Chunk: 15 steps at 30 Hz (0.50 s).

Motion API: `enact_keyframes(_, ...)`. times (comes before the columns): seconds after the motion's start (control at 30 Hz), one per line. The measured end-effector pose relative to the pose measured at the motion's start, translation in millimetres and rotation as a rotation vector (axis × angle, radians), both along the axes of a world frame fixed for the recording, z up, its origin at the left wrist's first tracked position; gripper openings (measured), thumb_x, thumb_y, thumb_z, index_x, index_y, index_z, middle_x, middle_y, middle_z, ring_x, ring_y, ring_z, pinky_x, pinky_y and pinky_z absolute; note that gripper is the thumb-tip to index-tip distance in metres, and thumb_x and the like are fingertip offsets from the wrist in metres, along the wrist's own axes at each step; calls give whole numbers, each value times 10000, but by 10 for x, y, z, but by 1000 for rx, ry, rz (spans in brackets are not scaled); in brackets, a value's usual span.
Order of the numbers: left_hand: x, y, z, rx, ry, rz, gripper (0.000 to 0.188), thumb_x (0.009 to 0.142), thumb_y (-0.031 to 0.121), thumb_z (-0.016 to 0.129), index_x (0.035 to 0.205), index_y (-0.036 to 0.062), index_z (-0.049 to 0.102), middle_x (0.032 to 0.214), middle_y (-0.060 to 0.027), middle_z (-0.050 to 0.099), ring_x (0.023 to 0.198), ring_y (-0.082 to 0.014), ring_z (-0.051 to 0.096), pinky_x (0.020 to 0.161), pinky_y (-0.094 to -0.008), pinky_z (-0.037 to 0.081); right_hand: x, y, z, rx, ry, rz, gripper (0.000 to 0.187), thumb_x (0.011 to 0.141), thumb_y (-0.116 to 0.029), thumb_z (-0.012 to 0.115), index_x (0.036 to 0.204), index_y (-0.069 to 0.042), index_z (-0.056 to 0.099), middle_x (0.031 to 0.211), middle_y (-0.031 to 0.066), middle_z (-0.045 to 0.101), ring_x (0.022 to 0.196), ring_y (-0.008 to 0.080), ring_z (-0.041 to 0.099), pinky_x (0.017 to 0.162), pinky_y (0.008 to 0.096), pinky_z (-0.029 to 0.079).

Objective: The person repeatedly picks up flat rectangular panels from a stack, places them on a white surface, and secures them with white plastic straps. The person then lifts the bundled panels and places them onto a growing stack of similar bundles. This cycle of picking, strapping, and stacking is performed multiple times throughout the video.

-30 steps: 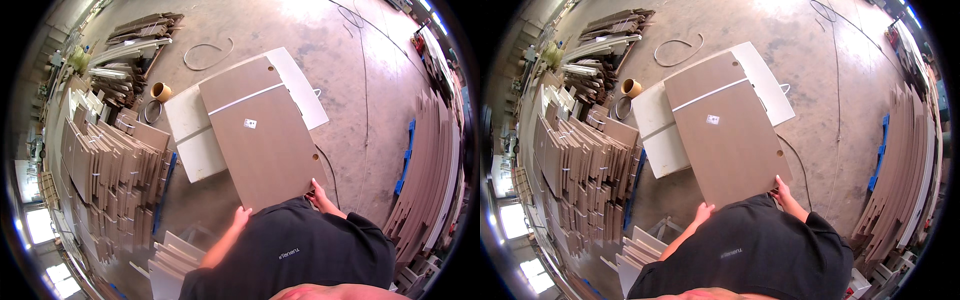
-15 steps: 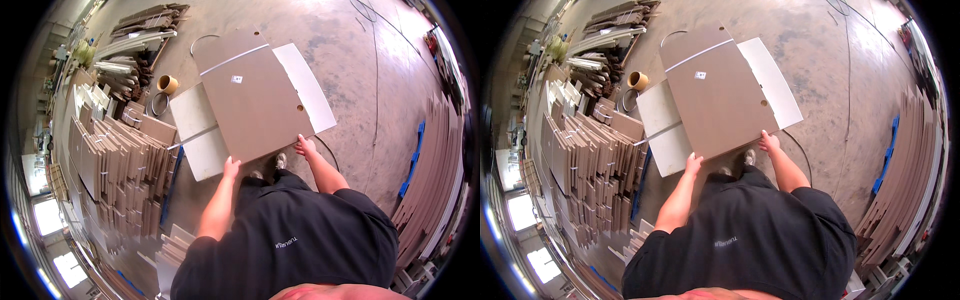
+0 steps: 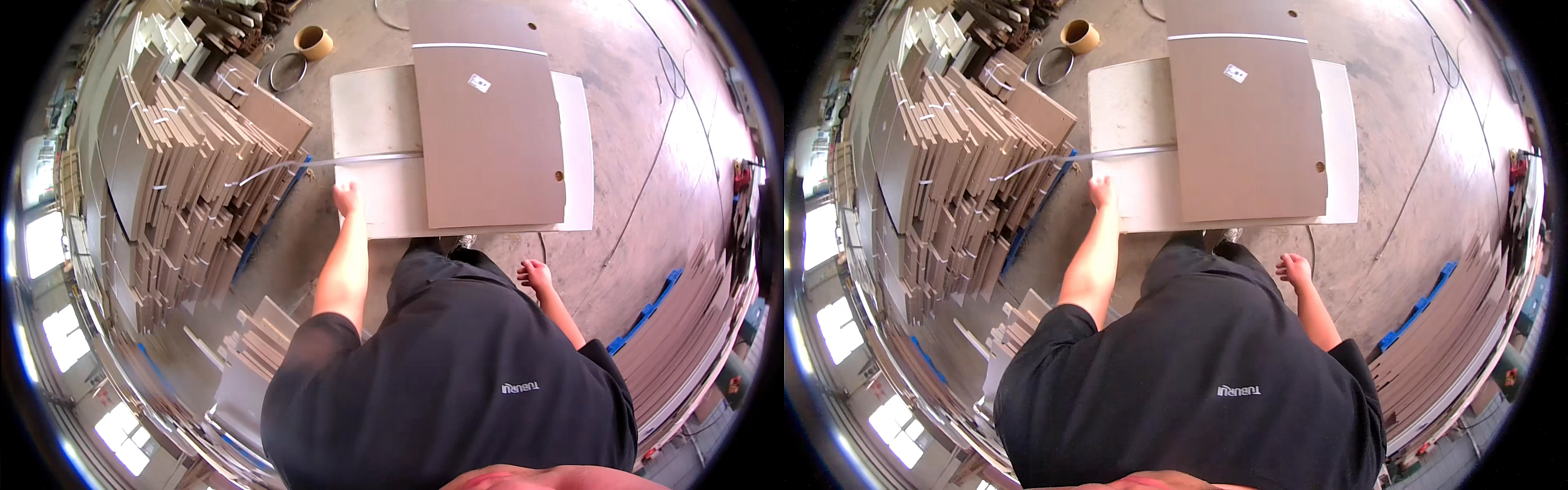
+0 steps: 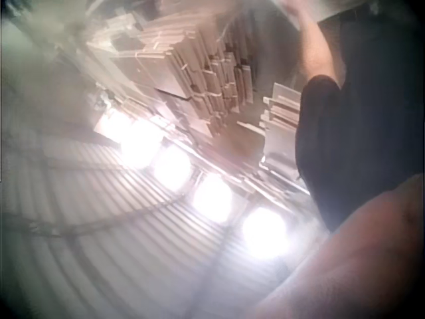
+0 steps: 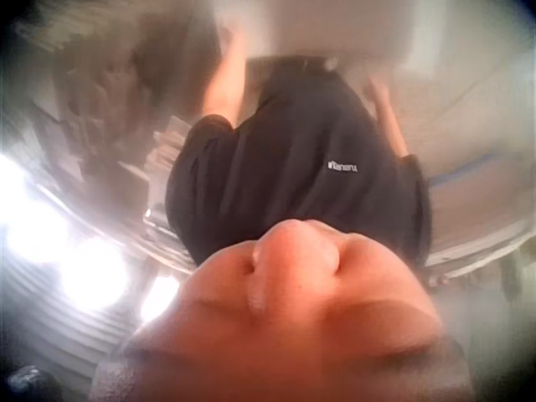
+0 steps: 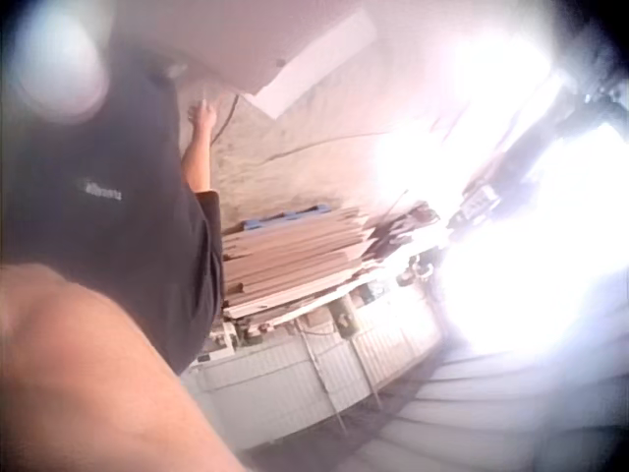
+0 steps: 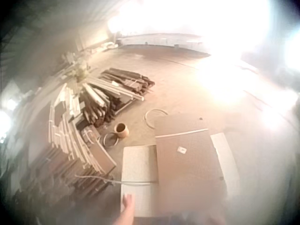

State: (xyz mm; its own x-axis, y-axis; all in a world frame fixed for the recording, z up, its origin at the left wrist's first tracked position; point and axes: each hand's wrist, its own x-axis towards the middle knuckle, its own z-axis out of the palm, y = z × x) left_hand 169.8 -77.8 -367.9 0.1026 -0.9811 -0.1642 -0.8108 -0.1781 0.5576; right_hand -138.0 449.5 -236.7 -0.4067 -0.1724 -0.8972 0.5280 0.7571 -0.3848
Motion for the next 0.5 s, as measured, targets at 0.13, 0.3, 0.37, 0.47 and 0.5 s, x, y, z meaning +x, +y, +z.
enact_keyframes(0.13,23,-860,-159,407,93,204,707,941,585,638,1230,-59,666,1184,-239,710,1122,-376,668,960,-486,519,35,-208,394,175,141,222,372,995,-369,616,1084,-39,764,759,81,742,632,156,660,595,326,518)
enact_keyframes(0.3,342,-1228,-631,498,798,305,379,917,362,801,1067,22,725,1022,-91,710,865,-196,661,799,-383,551,-267,-540,377,67,340,488,398,1000,-405,619,1026,-41,777,741,76,738,639,152,655,641,336,511)
enact_keyframes(0.37,114,-1270,-381,218,971,579,166,925,144,781,996,40,674,938,-65,679,822,-151,626,760,-327,555,-200,-827,424,29,355,484,360,1004,-384,628,1051,-57,770,779,80,749,663,149,663,666,334,526)
enact_keyframes(0.47,81,-1326,228,-207,867,382,137,924,5,699,1036,-2,620,990,-86,686,841,-180,665,777,-329,576,-136,-1500,634,-224,452,351,282,996,-317,659,1083,-64,747,852,101,759,699,165,683,705,335,546)
enact_keyframes(0.5,-178,-1224,774,-368,900,262,141,930,-10,672,1058,-12,612,1014,-98,688,848,-194,680,787,-339,583,-123,-1706,721,-291,555,424,251,975,-279,686,1112,-75,738,915,106,760,747,189,694,731,340,556)
